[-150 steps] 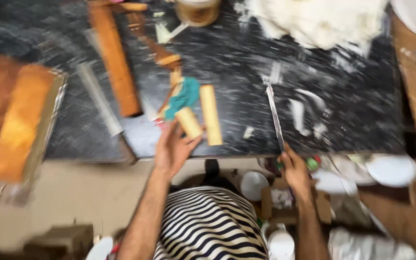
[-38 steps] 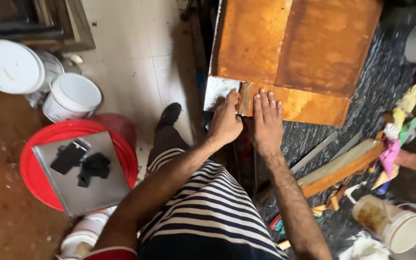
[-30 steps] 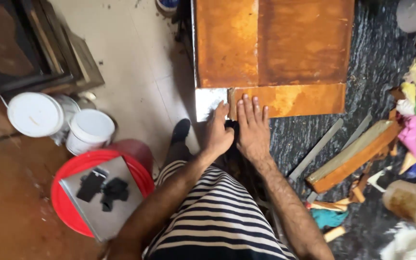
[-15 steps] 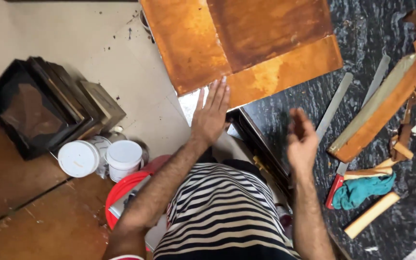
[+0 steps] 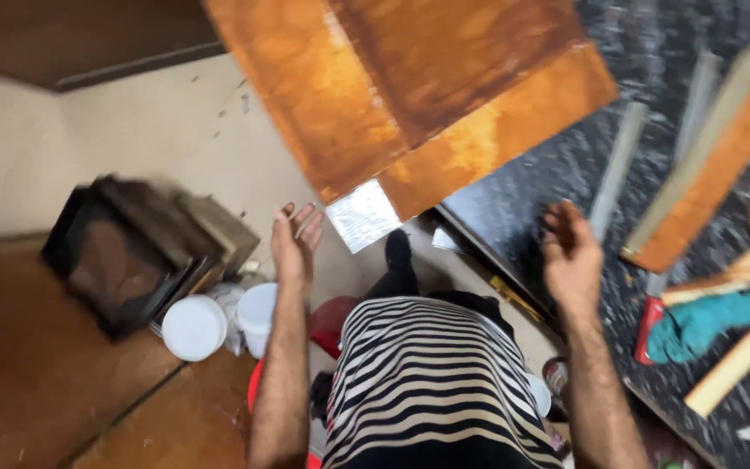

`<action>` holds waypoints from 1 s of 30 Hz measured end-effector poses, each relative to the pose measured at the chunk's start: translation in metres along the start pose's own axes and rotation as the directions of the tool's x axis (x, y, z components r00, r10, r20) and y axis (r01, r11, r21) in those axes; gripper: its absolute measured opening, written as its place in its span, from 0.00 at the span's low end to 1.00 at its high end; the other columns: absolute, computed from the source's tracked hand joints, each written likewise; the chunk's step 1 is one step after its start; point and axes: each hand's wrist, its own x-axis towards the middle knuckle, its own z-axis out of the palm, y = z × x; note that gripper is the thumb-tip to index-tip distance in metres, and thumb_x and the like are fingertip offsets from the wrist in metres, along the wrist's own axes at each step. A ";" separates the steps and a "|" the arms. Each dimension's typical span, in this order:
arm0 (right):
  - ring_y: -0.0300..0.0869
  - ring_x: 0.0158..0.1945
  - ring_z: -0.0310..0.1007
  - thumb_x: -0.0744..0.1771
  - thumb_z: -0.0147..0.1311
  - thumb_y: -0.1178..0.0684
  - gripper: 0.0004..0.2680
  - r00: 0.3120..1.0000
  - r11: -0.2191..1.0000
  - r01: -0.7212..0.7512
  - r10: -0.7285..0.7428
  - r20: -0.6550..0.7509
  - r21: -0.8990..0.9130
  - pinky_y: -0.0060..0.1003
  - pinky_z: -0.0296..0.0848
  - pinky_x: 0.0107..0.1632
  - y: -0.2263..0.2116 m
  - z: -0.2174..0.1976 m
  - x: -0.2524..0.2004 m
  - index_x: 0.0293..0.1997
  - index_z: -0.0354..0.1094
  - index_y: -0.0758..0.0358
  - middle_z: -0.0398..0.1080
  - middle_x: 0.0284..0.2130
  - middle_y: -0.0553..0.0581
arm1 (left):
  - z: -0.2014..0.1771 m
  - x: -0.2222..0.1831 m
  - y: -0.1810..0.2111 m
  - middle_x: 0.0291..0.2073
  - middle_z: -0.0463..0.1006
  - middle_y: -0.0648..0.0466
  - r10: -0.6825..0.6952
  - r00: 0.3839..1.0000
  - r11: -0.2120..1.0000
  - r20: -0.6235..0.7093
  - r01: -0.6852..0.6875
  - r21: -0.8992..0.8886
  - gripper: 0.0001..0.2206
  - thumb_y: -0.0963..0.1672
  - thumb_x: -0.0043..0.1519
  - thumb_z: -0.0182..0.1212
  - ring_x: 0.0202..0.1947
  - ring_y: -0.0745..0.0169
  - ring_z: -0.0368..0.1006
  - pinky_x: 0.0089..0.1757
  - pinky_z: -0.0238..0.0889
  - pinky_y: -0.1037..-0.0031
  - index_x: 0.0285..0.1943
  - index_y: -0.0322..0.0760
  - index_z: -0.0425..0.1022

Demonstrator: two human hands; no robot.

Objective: The recorder is slicing large sections of cake sponge into rectangular pieces and squares on a work table.

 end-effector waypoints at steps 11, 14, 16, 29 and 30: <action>0.56 0.60 0.71 0.65 0.53 0.64 0.15 0.987 0.958 0.147 -0.158 -0.024 -0.247 0.43 0.68 0.63 -0.058 0.009 -0.049 0.59 0.67 0.67 0.71 0.54 0.66 | 0.079 0.081 0.041 0.75 0.64 0.54 -0.302 0.782 0.849 0.545 0.481 -0.220 0.40 0.65 0.60 0.51 0.73 0.47 0.61 0.65 0.60 0.49 0.78 0.48 0.59; 0.55 0.58 0.72 0.64 0.55 0.64 0.16 0.985 0.909 0.167 -0.172 0.022 -0.382 0.52 0.61 0.63 -0.050 -0.016 -0.063 0.57 0.69 0.66 0.73 0.52 0.63 | 0.077 0.085 0.036 0.76 0.62 0.53 -0.327 0.756 0.862 0.567 0.485 -0.150 0.40 0.65 0.62 0.51 0.74 0.48 0.60 0.66 0.59 0.50 0.79 0.47 0.58; 0.53 0.56 0.74 0.64 0.55 0.63 0.14 0.991 0.903 0.096 -0.127 -0.047 -0.418 0.52 0.62 0.62 -0.035 -0.032 -0.072 0.56 0.71 0.65 0.74 0.51 0.61 | 0.072 0.085 0.035 0.76 0.63 0.51 -0.293 0.763 0.861 0.576 0.472 -0.188 0.42 0.66 0.62 0.48 0.74 0.46 0.60 0.66 0.60 0.49 0.81 0.46 0.57; 0.67 0.49 0.67 0.59 0.66 0.54 0.29 0.957 0.693 -0.257 0.088 -0.275 -0.674 0.55 0.69 0.50 -0.001 -0.035 -0.070 0.68 0.59 0.71 0.67 0.49 0.76 | 0.071 -0.009 -0.026 0.76 0.63 0.52 -0.242 0.871 0.772 0.427 0.439 -0.460 0.38 0.63 0.65 0.51 0.73 0.46 0.60 0.67 0.58 0.49 0.79 0.46 0.58; 0.67 0.49 0.67 0.58 0.62 0.58 0.30 0.966 0.716 -0.236 0.096 -0.242 -0.657 0.55 0.69 0.50 0.004 -0.027 -0.071 0.69 0.56 0.71 0.66 0.48 0.77 | 0.080 -0.009 -0.027 0.74 0.64 0.51 -0.264 0.878 0.767 0.399 0.442 -0.466 0.37 0.62 0.62 0.52 0.71 0.45 0.62 0.65 0.59 0.48 0.78 0.46 0.59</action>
